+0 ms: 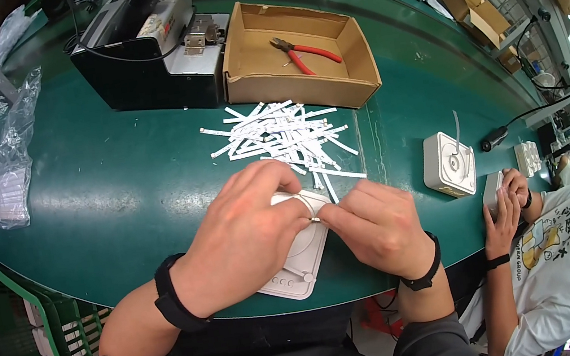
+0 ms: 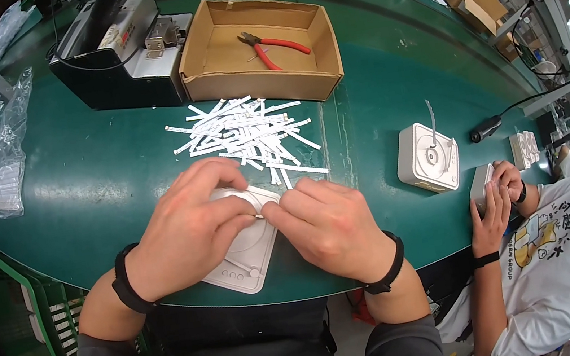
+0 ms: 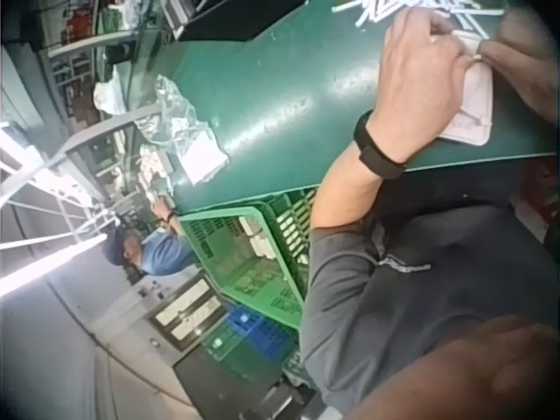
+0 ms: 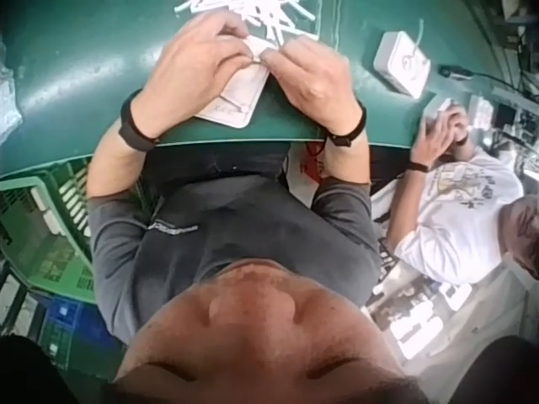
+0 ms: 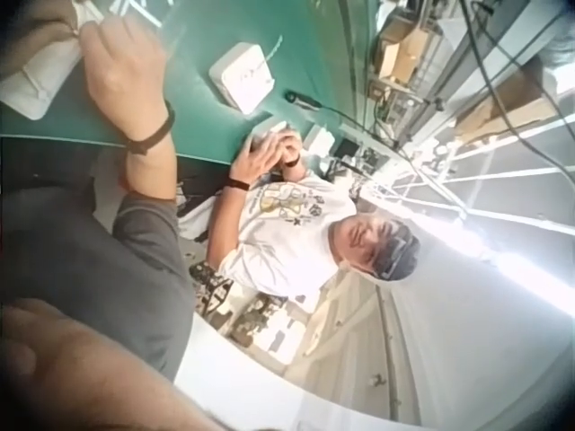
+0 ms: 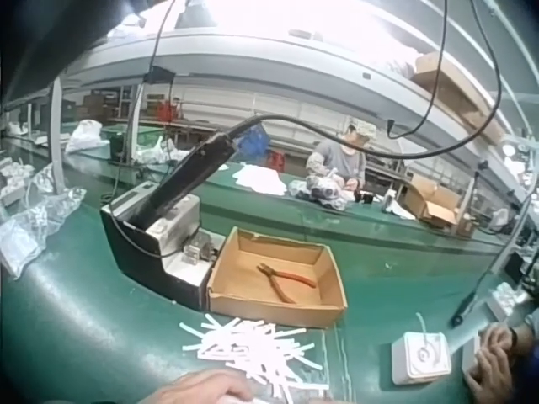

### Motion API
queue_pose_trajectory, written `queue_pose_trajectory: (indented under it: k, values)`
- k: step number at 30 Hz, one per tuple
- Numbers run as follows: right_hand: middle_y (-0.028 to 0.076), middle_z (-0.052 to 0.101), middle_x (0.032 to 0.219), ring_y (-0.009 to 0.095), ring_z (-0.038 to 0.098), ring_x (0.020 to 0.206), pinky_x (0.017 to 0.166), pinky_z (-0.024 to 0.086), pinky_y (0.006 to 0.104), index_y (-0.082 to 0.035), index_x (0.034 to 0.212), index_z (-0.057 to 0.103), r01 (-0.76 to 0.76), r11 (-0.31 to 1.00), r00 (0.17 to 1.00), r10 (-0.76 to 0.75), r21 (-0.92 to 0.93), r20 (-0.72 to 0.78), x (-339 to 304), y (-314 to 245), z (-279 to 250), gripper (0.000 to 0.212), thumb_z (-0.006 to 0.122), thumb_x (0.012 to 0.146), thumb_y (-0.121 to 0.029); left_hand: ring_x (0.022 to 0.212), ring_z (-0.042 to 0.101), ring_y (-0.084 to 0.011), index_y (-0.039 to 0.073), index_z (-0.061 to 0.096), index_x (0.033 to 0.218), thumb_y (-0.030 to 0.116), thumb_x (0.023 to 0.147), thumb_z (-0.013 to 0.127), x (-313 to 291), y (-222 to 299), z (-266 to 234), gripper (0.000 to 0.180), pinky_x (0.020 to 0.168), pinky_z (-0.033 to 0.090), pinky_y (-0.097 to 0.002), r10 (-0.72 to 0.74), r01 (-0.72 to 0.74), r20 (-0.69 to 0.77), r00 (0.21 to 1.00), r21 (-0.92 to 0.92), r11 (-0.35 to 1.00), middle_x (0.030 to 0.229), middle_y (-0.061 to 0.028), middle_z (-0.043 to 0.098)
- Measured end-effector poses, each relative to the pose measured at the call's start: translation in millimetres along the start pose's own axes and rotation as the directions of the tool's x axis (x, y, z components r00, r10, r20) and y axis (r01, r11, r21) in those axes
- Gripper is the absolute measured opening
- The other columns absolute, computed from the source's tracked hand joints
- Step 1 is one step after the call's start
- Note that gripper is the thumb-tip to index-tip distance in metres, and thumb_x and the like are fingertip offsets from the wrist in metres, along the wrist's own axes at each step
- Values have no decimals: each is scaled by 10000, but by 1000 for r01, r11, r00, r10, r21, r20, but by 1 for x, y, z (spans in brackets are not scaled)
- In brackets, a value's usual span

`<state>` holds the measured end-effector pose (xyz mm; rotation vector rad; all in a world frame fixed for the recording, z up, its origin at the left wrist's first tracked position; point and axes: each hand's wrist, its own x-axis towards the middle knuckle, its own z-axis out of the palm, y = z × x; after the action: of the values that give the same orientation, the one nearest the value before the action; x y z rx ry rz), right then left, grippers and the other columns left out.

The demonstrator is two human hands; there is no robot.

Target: The person takes a white device from a green basket, places it on the table, and picks up a white strip. They press the strip into a circular groove on the device by hand and repeat the process with several units.

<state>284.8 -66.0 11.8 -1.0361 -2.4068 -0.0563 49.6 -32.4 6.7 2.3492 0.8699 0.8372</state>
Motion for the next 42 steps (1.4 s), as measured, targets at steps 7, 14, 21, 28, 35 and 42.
queue_pose_trajectory:
  k: [7, 14, 21, 28, 35, 42]
  values:
    - [48, 552, 780, 236, 602, 684, 564, 483, 371, -64, 1004, 741, -135, 970, 991, 127, 201, 50, -2, 2, 7, 185, 794, 830, -34, 1138, 646, -310, 40, 752, 971, 39, 869, 795, 0, -7, 0, 110, 970, 533, -413, -105, 112, 50, 993, -179, 977, 1116, -96, 640]
    - [71, 567, 808, 257, 619, 705, 586, 498, 383, -58, 1018, 739, -191, 909, 980, 158, 371, 117, -2, 9, 8, 116, 766, 905, -51, 1141, 633, -306, 37, 747, 989, 58, 914, 770, 3, -14, -1, 81, 982, 521, -406, -73, 102, 131, 989, -228, 968, 1122, -105, 632]
    - [88, 629, 821, 262, 614, 694, 608, 483, 377, -20, 1008, 753, -216, 839, 976, 167, 500, 142, -3, 9, 11, 122, 775, 888, -11, 1155, 619, -304, 34, 745, 987, 62, 933, 762, 2, -16, 0, 63, 990, 512, -407, -101, 153, 185, 978, -295, 943, 1127, -108, 628]
    - [88, 625, 817, 256, 613, 706, 603, 473, 374, -16, 1028, 758, -216, 840, 975, 161, 498, 151, -1, 8, 10, 140, 778, 890, -5, 1121, 616, -288, 25, 743, 963, 51, 926, 762, 3, -18, 1, 49, 969, 512, -391, -95, 158, 200, 975, -327, 932, 1108, -101, 623]
    - [86, 624, 819, 255, 609, 704, 603, 473, 373, -13, 1035, 758, -195, 834, 979, 137, 517, 148, -1, 12, 13, 146, 780, 890, -3, 1082, 616, -273, 24, 744, 959, 37, 919, 755, 7, -16, 0, 43, 945, 515, -378, -94, 155, 213, 972, -288, 945, 1098, -95, 619]
    - [91, 637, 839, 255, 620, 725, 626, 487, 366, -12, 1042, 759, -238, 844, 970, 176, 481, 170, -1, 9, 10, 160, 784, 884, -4, 1049, 639, -253, 23, 761, 976, 78, 919, 765, 5, -19, -2, 79, 917, 530, -368, -133, 182, 172, 976, -313, 932, 1088, -89, 646]
